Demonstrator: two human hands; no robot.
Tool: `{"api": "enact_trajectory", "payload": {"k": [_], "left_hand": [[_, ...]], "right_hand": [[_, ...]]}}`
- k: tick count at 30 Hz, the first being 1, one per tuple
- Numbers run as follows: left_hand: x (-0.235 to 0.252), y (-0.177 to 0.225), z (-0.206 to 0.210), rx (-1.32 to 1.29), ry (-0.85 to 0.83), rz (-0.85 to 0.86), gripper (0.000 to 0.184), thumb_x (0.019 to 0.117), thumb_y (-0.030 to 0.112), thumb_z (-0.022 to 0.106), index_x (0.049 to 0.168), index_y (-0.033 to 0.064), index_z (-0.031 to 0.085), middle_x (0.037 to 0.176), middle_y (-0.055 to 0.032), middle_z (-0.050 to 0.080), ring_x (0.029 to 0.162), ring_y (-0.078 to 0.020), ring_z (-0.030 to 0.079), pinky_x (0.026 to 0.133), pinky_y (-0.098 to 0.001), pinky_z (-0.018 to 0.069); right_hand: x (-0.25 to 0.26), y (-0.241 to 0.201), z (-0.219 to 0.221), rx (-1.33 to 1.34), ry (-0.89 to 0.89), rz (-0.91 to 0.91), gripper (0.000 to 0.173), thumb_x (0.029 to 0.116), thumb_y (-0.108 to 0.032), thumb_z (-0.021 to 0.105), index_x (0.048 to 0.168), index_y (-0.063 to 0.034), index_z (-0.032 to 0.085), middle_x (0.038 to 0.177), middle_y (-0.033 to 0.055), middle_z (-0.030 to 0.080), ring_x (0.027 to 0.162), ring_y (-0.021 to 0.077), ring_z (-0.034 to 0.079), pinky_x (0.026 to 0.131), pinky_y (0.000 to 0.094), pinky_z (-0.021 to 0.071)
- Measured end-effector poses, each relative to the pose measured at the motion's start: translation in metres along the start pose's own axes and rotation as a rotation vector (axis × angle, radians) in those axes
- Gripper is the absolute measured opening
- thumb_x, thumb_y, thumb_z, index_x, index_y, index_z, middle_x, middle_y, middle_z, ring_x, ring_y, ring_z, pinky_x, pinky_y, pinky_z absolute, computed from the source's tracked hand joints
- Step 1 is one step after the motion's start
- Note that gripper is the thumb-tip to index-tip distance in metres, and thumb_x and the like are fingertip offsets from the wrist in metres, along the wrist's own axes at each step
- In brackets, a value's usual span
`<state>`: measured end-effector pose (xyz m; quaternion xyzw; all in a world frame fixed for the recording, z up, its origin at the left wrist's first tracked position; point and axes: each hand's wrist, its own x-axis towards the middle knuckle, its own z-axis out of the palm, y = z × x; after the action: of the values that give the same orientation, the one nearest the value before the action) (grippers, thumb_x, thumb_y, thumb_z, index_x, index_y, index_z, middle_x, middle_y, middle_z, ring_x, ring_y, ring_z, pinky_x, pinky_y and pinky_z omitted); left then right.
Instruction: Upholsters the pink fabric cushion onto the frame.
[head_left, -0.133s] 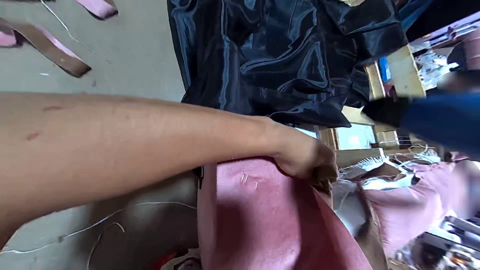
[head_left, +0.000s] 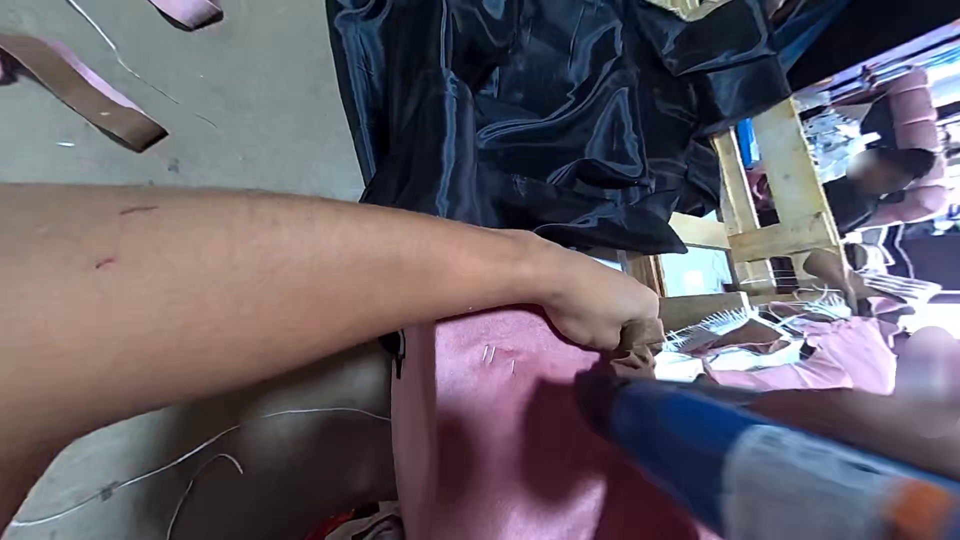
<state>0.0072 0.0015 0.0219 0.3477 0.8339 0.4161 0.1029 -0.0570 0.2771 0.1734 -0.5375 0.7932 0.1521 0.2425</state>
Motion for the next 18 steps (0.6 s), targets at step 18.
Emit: {"api": "enact_trajectory", "payload": {"k": [18], "left_hand": [[-0.002, -0.001, 0.002, -0.021, 0.097, -0.028, 0.019, 0.0938, 0.022, 0.075, 0.087, 0.0057, 0.07, 0.07, -0.0035, 0.061, 0.066, -0.0158, 0.059, 0.058, -0.0379, 0.0478]], "right_hand": [[0.071, -0.089, -0.065, -0.001, 0.04, -0.32, 0.035, 0.0936, -0.045, 0.061, 0.107, -0.0147, 0.074, 0.063, -0.0003, 0.062, 0.053, 0.0117, 0.058, 0.046, 0.0335, 0.0416]]}}
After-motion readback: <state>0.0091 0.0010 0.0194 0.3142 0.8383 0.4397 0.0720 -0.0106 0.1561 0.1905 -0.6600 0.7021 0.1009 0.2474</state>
